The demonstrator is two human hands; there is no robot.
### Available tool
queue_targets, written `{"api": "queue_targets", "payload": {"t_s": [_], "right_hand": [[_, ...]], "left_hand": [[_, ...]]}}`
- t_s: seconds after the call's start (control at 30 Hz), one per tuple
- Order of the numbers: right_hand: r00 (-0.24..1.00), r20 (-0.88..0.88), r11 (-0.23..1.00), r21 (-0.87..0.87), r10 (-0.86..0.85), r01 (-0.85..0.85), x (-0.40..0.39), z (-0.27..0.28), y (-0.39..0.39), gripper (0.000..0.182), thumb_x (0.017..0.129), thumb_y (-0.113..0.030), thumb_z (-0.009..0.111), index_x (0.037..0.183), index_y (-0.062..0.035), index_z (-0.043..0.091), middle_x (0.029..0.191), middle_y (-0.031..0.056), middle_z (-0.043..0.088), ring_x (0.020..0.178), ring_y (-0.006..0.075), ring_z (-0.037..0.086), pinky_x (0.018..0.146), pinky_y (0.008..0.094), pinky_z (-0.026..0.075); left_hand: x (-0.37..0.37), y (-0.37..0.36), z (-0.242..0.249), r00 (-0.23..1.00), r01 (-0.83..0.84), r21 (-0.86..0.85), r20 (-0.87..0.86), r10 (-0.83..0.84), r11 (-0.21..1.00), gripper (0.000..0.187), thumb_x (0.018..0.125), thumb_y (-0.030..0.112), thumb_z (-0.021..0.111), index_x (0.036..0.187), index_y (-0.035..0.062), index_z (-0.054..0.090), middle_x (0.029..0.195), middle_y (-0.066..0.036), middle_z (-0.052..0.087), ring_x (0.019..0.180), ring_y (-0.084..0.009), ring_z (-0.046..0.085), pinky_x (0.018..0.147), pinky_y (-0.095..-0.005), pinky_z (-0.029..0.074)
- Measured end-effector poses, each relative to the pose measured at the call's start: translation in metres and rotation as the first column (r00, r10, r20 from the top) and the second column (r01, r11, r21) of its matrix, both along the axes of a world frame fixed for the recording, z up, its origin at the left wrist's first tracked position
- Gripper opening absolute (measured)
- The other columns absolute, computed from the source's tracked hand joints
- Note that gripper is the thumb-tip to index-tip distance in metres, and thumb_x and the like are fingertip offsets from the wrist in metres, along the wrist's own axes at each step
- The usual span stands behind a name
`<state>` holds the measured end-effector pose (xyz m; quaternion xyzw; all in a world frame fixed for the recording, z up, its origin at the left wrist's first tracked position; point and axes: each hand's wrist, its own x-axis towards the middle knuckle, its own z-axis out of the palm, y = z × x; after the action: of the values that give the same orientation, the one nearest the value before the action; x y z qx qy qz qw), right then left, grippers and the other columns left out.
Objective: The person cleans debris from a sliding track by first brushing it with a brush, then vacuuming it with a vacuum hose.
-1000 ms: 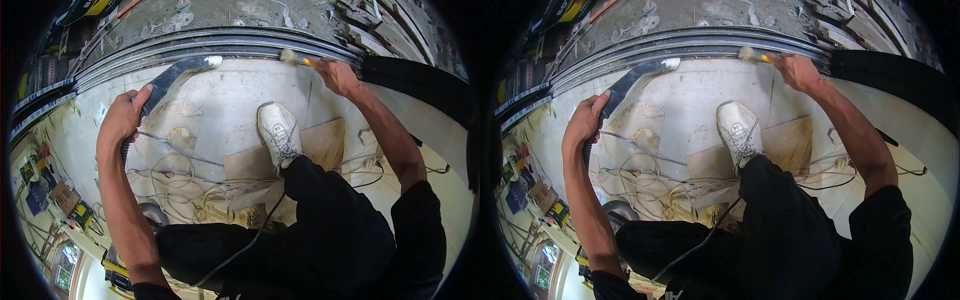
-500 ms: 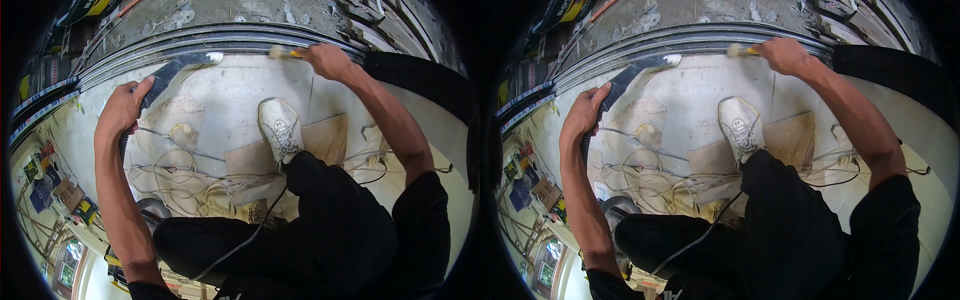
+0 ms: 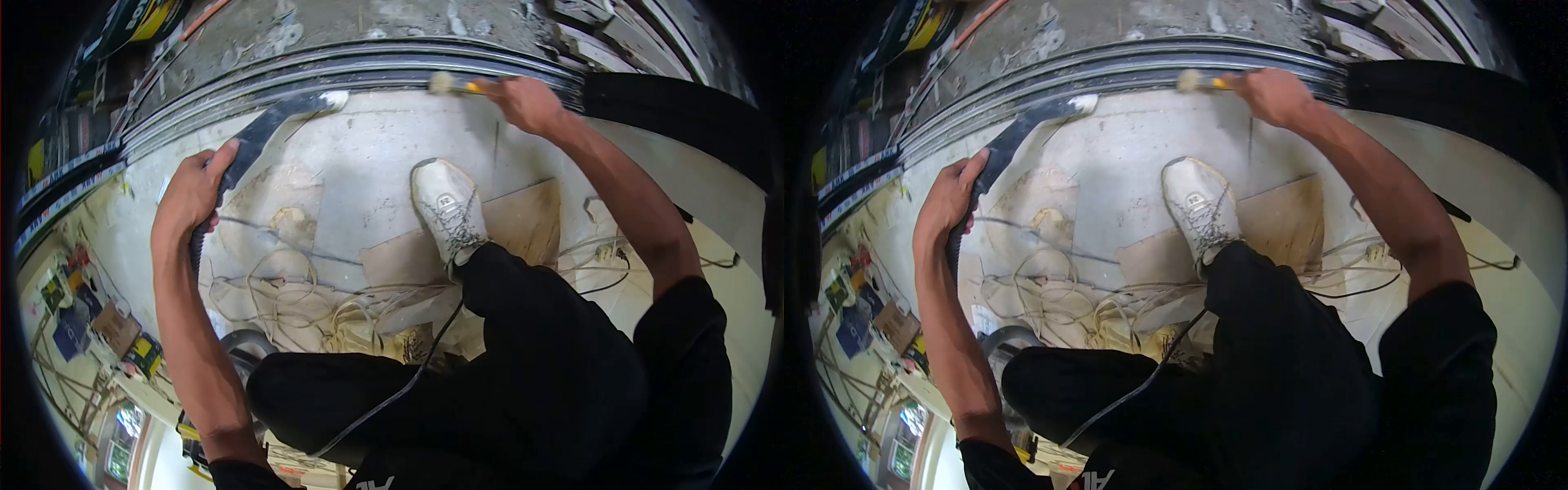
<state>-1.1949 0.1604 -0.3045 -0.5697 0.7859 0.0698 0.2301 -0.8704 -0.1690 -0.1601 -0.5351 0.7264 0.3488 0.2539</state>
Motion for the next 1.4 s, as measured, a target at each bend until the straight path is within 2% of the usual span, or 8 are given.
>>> {"api": "queue_targets", "payload": {"t_s": [0.17,0.27,0.37,0.53,0.77,0.97,1.23,1.4], "right_hand": [[0.998,0.027,0.988,0.150,-0.050,0.046,0.032,0.013,-0.048,0.046,0.097,-0.012,0.046,0.141,-0.0204,0.057,0.092,0.0186,0.071,0.083,0.0334,0.072,0.073,0.0475,0.057],[0.992,0.122,0.993,-0.117,0.013,0.002,0.078,-0.004,-0.111,0.040,0.098,-0.015,0.044,0.134,-0.0171,0.062,0.097,0.0176,0.071,0.090,0.0359,0.070,0.081,0.0478,0.056],[0.987,0.152,0.998,-0.052,0.042,-0.034,0.074,0.010,-0.123,0.038,0.097,-0.015,0.046,0.131,-0.0160,0.064,0.099,0.0174,0.071,0.095,0.0358,0.070,0.083,0.0487,0.055],[0.997,-0.039,0.997,0.042,0.061,-0.059,0.014,0.030,-0.030,0.041,0.098,-0.014,0.050,0.138,-0.0171,0.061,0.084,0.0175,0.071,0.074,0.0331,0.070,0.066,0.0468,0.055],[0.995,-0.012,0.992,0.084,0.094,-0.093,0.051,0.019,-0.100,0.044,0.090,-0.007,0.052,0.132,-0.0150,0.063,0.095,0.0186,0.073,0.088,0.0356,0.072,0.076,0.0476,0.058],[1.000,-0.018,0.991,0.131,0.007,-0.004,0.017,0.040,-0.033,0.041,0.090,-0.008,0.053,0.129,-0.0150,0.064,0.092,0.0169,0.073,0.087,0.0358,0.072,0.074,0.0479,0.058],[0.996,0.081,0.998,-0.044,-0.032,0.036,0.074,0.011,-0.111,0.041,0.094,-0.014,0.049,0.133,-0.0146,0.061,0.087,0.0182,0.071,0.084,0.0349,0.071,0.076,0.0491,0.057],[0.993,0.035,0.993,0.049,-0.110,0.109,0.040,0.011,-0.047,0.039,0.095,-0.017,0.051,0.133,-0.0162,0.061,0.082,0.0176,0.071,0.076,0.0372,0.071,0.068,0.0503,0.055]], "left_hand": [[0.003,0.004,-0.006,1.000,-0.022,-0.009,0.001,0.022,1.000,0.070,0.092,0.065,0.058,0.106,-0.0039,0.067,0.055,-0.004,0.046,0.037,-0.0161,0.046,0.039,-0.0324,0.039],[0.001,-0.003,-0.001,0.999,-0.037,-0.006,0.002,0.037,0.999,0.071,0.092,0.065,0.057,0.103,-0.0041,0.066,0.055,-0.004,0.046,0.038,-0.0162,0.047,0.039,-0.0316,0.039],[0.004,-0.007,0.007,1.000,0.019,-0.009,0.011,-0.019,1.000,0.072,0.091,0.066,0.057,0.102,-0.0044,0.066,0.055,-0.005,0.047,0.039,-0.0167,0.047,0.039,-0.0319,0.039],[0.011,-0.013,-0.001,0.999,0.003,-0.021,0.033,-0.002,1.000,0.074,0.091,0.068,0.055,0.104,-0.0038,0.066,0.055,-0.005,0.048,0.039,-0.0170,0.048,0.038,-0.0339,0.039],[0.007,-0.005,0.003,1.000,-0.013,-0.043,0.008,0.013,0.999,0.070,0.092,0.065,0.057,0.103,-0.0033,0.066,0.054,-0.005,0.048,0.037,-0.0166,0.048,0.038,-0.0336,0.039],[0.000,-0.004,0.014,1.000,0.018,-0.032,-0.001,-0.018,0.999,0.067,0.092,0.063,0.058,0.097,-0.0033,0.068,0.055,-0.005,0.048,0.038,-0.0159,0.046,0.038,-0.0330,0.038],[-0.021,-0.009,-0.005,0.998,0.035,0.058,-0.062,-0.032,0.998,0.066,0.092,0.062,0.058,0.096,-0.0035,0.067,0.052,-0.004,0.045,0.038,-0.0156,0.046,0.038,-0.0340,0.038],[-0.008,-0.013,-0.008,0.995,-0.046,0.015,-0.090,0.047,0.999,0.067,0.093,0.062,0.058,0.099,-0.0035,0.068,0.052,-0.004,0.045,0.037,-0.0152,0.046,0.038,-0.0334,0.038]]}}
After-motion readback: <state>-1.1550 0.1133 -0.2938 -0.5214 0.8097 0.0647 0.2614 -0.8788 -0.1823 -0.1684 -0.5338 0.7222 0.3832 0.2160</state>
